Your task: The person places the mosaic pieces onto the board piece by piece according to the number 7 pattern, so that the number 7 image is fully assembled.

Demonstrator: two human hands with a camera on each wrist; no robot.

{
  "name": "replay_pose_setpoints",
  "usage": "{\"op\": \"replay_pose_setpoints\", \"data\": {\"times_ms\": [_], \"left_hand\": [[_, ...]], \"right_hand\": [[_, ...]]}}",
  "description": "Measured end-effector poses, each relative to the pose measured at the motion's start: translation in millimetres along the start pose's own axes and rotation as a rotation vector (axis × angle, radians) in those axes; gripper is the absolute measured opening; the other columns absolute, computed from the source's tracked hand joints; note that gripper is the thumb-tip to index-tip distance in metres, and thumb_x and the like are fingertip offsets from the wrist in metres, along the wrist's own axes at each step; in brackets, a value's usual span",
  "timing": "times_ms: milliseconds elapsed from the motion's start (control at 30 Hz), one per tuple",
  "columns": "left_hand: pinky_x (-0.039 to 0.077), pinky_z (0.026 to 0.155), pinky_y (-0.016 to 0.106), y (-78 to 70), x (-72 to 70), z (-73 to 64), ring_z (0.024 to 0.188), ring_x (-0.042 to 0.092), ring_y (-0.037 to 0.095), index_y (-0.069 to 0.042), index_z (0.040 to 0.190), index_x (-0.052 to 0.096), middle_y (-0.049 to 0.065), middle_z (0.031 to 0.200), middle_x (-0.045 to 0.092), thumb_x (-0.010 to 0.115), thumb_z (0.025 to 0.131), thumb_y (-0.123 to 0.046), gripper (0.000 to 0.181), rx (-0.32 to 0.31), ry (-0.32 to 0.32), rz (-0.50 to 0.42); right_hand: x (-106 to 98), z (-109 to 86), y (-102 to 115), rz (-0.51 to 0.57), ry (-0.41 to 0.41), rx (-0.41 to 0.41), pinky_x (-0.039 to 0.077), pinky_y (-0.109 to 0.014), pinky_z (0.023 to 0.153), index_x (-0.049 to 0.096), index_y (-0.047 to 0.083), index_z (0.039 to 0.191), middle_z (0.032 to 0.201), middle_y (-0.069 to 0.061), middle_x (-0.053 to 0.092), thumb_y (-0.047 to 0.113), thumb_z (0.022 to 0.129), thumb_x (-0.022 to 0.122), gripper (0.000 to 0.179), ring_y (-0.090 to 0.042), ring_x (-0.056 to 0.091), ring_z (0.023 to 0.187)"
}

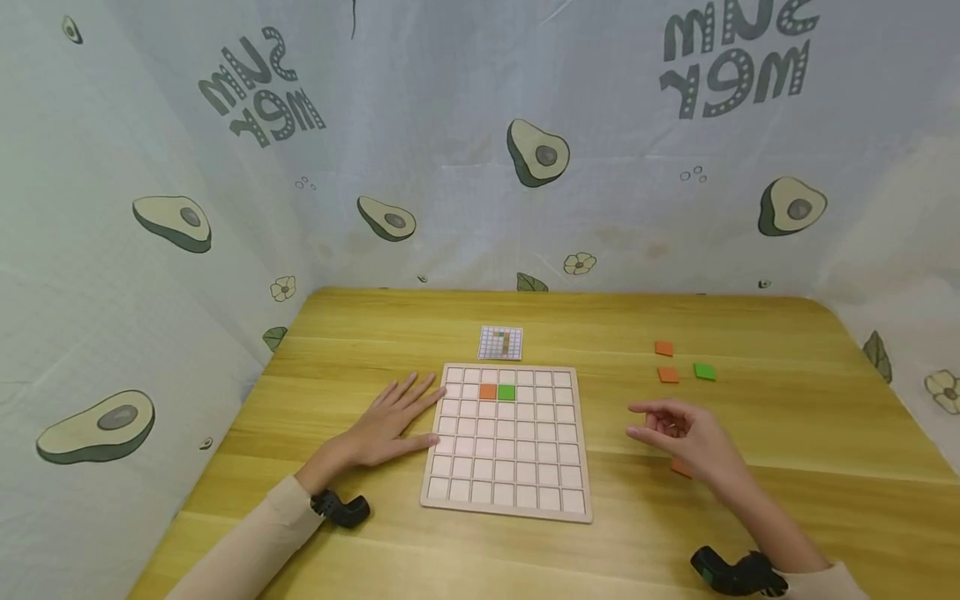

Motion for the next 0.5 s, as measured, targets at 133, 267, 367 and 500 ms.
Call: {"op": "replay_pose_setpoints", "data": {"times_ms": [133,267,367,500], "left_hand": [[-0.002,0.12,0.05,-1.4,-1.7,0.2,0.152,-0.002,0.03,-0.028,0.162,0.014,0.003,0.167,0.004,0.04,0.1,-0.064,0.076,0.005,-0.006,-0.001],[-0.002,0.12,0.051,-2.4,-2.3,-0.3,0.152,-0.002,0.03,-0.028,0.162,0.014,0.004,0.167,0.004,0.04,0.1,-0.063,0.076,0.009,-0.006,-0.004],[-0.001,0.12,0.051,-2.9,-2.5,-0.7,0.152,-0.002,0.031,-0.027,0.162,0.014,0.004,0.167,0.004,0.04,0.1,-0.063,0.076,0.01,-0.004,-0.006],[-0.001,0.12,0.052,-3.1,-2.4,-0.9,0.152,-0.003,0.031,-0.027,0.162,0.014,0.004,0.167,0.003,0.04,0.1,-0.063,0.076,0.006,0.002,-0.004]], "right_hand": [[-9.2,-8.1,-10.9,-0.075,-0.038,0.024,0.044,-0.027,0.054,0.066,-0.01,0.121,0.082,-0.001,0.059,0.014,0.092,0.074,0.039,-0.014,0.053,0.068],[-16.7,-16.8,-22.6,-0.123,-0.07,0.056,0.041,-0.027,0.053,0.065,-0.01,0.121,0.08,0.0,0.057,0.017,0.093,0.074,0.04,-0.012,0.05,0.067],[-21.5,-22.2,-30.8,-0.126,-0.081,0.087,0.041,-0.027,0.053,0.065,-0.01,0.122,0.08,0.0,0.057,0.019,0.093,0.073,0.042,-0.012,0.049,0.067],[-27.0,-28.2,-39.2,-0.131,-0.087,0.123,0.043,-0.026,0.055,0.065,-0.01,0.123,0.082,0.001,0.059,0.023,0.093,0.073,0.045,-0.011,0.051,0.069]]}}
Point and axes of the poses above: each hand's wrist, its own z-axis towards the middle knuckle, its own x-axis out of the palm, y = z × x, the point moved 7 cm from there along z, towards the middle knuckle
